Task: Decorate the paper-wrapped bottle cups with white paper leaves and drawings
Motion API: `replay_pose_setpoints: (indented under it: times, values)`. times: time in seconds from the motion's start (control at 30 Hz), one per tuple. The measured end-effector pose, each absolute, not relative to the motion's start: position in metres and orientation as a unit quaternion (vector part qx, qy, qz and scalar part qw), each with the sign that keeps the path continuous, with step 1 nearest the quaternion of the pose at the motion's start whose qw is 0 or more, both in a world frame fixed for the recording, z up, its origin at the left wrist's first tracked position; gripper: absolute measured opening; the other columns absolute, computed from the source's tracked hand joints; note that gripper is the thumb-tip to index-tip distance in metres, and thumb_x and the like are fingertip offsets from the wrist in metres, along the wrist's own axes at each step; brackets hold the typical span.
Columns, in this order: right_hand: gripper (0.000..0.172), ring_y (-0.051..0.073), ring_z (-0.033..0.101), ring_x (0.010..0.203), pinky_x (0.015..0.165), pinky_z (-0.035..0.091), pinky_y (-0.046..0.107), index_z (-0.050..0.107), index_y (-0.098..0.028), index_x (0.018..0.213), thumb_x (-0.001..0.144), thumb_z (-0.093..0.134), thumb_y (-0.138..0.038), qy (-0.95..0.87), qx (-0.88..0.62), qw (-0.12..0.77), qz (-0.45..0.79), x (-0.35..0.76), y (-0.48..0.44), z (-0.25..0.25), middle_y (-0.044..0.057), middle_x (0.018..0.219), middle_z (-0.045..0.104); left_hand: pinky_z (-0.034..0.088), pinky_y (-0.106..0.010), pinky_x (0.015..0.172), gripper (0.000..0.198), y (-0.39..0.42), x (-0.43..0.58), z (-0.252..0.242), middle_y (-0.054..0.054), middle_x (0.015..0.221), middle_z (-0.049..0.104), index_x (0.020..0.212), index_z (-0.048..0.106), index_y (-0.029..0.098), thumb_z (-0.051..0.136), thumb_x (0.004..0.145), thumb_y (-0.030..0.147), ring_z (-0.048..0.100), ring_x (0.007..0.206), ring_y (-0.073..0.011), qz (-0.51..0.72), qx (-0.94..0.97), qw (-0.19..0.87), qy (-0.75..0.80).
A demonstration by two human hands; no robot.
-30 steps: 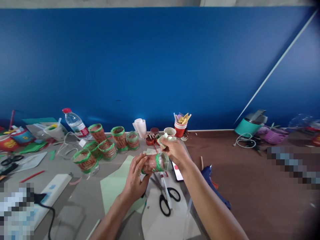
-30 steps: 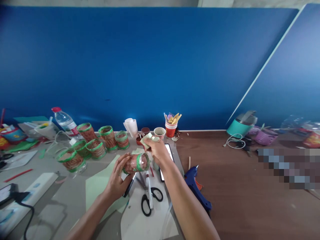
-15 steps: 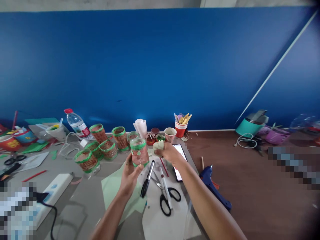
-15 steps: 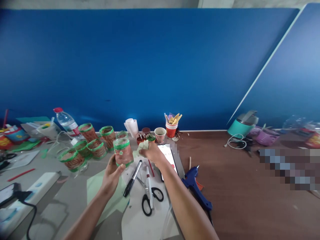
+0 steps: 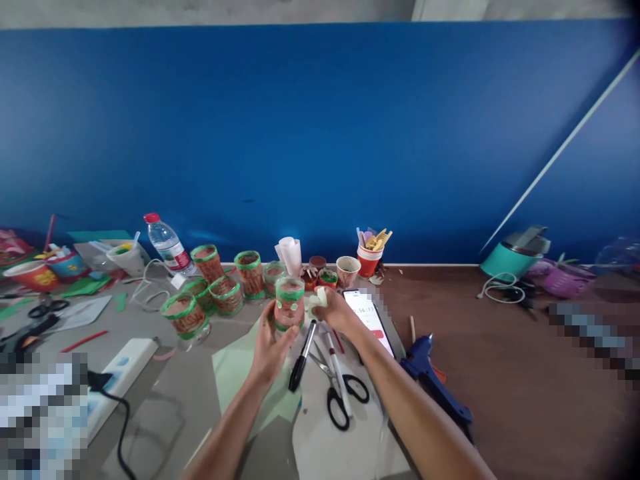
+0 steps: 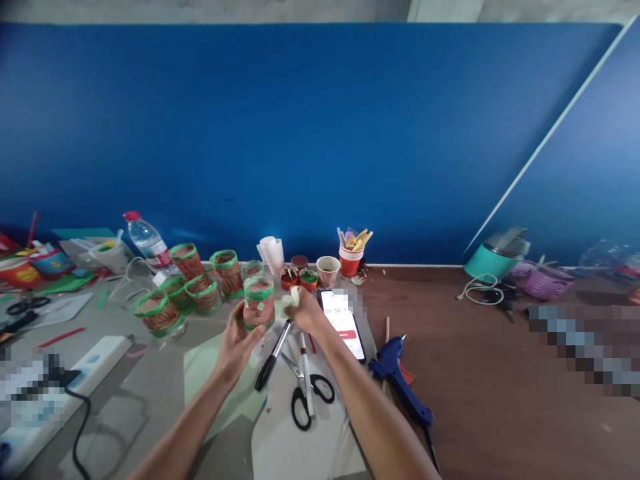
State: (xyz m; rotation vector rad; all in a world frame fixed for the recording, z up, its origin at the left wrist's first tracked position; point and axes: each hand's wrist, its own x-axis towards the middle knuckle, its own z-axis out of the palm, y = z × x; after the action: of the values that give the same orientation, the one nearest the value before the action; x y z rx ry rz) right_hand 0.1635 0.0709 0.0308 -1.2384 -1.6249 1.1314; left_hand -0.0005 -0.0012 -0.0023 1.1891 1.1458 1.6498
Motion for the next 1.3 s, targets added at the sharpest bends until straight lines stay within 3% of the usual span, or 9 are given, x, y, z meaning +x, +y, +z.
replay_pose_setpoints:
  times: [0.1, 0.23, 0.43, 0.73, 0.9, 1.13, 1.2, 1.3]
  values:
    - [0.023, 0.015, 0.057, 0.058, 0.057, 0.046, 0.025, 0.06, -0.017, 0.083, 0.06, 0.059, -0.014, -0.631, -0.492, 0.414, 0.435, 0.167, 0.071, 0.037, -0.002, 0.064, 0.06, 0.039, -0.041, 0.103, 0.069, -0.005, 0.002, -0.001, -0.012, 0.127, 0.055, 0.128, 0.043, 0.021, 0.075, 0.069, 0.035, 0.052, 0.121, -0.0279, 0.624, 0.516, 0.329, 0.485]
    - [0.039, 0.017, 0.061, 0.069, 0.063, 0.049, 0.028, 0.059, -0.016, 0.104, 0.065, 0.056, -0.02, -0.596, -0.51, 0.466, 0.41, 0.173, 0.072, 0.046, 0.004, 0.085, 0.066, 0.035, -0.045, 0.106, 0.072, -0.011, 0.007, 0.002, -0.013, 0.129, 0.048, 0.133, 0.039, 0.02, 0.072, 0.069, 0.024, 0.047, 0.125, -0.0294, 0.596, 0.571, 0.231, 0.515]
    - [0.036, 0.021, 0.063, 0.083, 0.077, 0.049, 0.031, 0.065, -0.016, 0.103, 0.07, 0.058, -0.026, -0.593, -0.478, 0.515, 0.394, 0.176, 0.066, 0.06, 0.005, 0.092, 0.07, 0.037, -0.05, 0.103, 0.065, -0.012, 0.011, -0.004, -0.013, 0.123, 0.044, 0.128, 0.043, 0.02, 0.067, 0.068, 0.016, 0.045, 0.122, -0.0306, 0.538, 0.639, 0.155, 0.528]
    - [0.034, 0.022, 0.065, 0.082, 0.079, 0.048, 0.033, 0.067, -0.014, 0.104, 0.073, 0.057, -0.026, -0.602, -0.498, 0.515, 0.353, 0.176, 0.053, 0.077, 0.007, 0.092, 0.072, 0.038, -0.049, 0.102, 0.068, -0.013, 0.013, -0.006, -0.014, 0.126, 0.051, 0.124, 0.044, 0.02, 0.073, 0.062, 0.018, 0.049, 0.121, -0.0323, 0.558, 0.615, 0.204, 0.519]
    - [0.032, 0.022, 0.065, 0.081, 0.078, 0.048, 0.031, 0.066, -0.015, 0.102, 0.073, 0.056, -0.026, -0.609, -0.498, 0.503, 0.356, 0.172, 0.047, 0.083, 0.006, 0.089, 0.073, 0.042, -0.049, 0.096, 0.069, -0.012, 0.015, -0.013, -0.013, 0.115, 0.058, 0.122, 0.048, 0.019, 0.076, 0.059, 0.021, 0.056, 0.111, -0.0326, 0.538, 0.591, 0.243, 0.549]
    - [0.031, 0.02, 0.066, 0.078, 0.075, 0.049, 0.03, 0.066, -0.015, 0.1, 0.072, 0.056, -0.023, -0.619, -0.46, 0.5, 0.393, 0.168, 0.037, 0.091, 0.005, 0.087, 0.073, 0.037, -0.049, 0.103, 0.061, -0.012, 0.014, -0.006, -0.014, 0.121, 0.049, 0.118, 0.054, 0.018, 0.072, 0.06, 0.015, 0.046, 0.123, -0.0336, 0.55, 0.619, 0.207, 0.521]
    - [0.028, 0.02, 0.066, 0.078, 0.075, 0.049, 0.03, 0.067, -0.016, 0.098, 0.073, 0.056, -0.024, -0.621, -0.455, 0.502, 0.395, 0.168, 0.036, 0.09, 0.005, 0.085, 0.073, 0.036, -0.049, 0.104, 0.06, -0.014, 0.013, -0.002, -0.013, 0.12, 0.052, 0.12, 0.054, 0.018, 0.071, 0.062, 0.017, 0.048, 0.122, -0.0327, 0.56, 0.602, 0.245, 0.514]
    - [0.029, 0.02, 0.065, 0.077, 0.073, 0.049, 0.03, 0.067, -0.016, 0.099, 0.073, 0.058, -0.024, -0.611, -0.45, 0.511, 0.403, 0.169, 0.037, 0.089, 0.005, 0.085, 0.072, 0.039, -0.046, 0.102, 0.061, -0.016, 0.013, 0.004, -0.011, 0.121, 0.058, 0.123, 0.051, 0.022, 0.072, 0.065, 0.023, 0.053, 0.118, -0.0308, 0.588, 0.542, 0.391, 0.455]
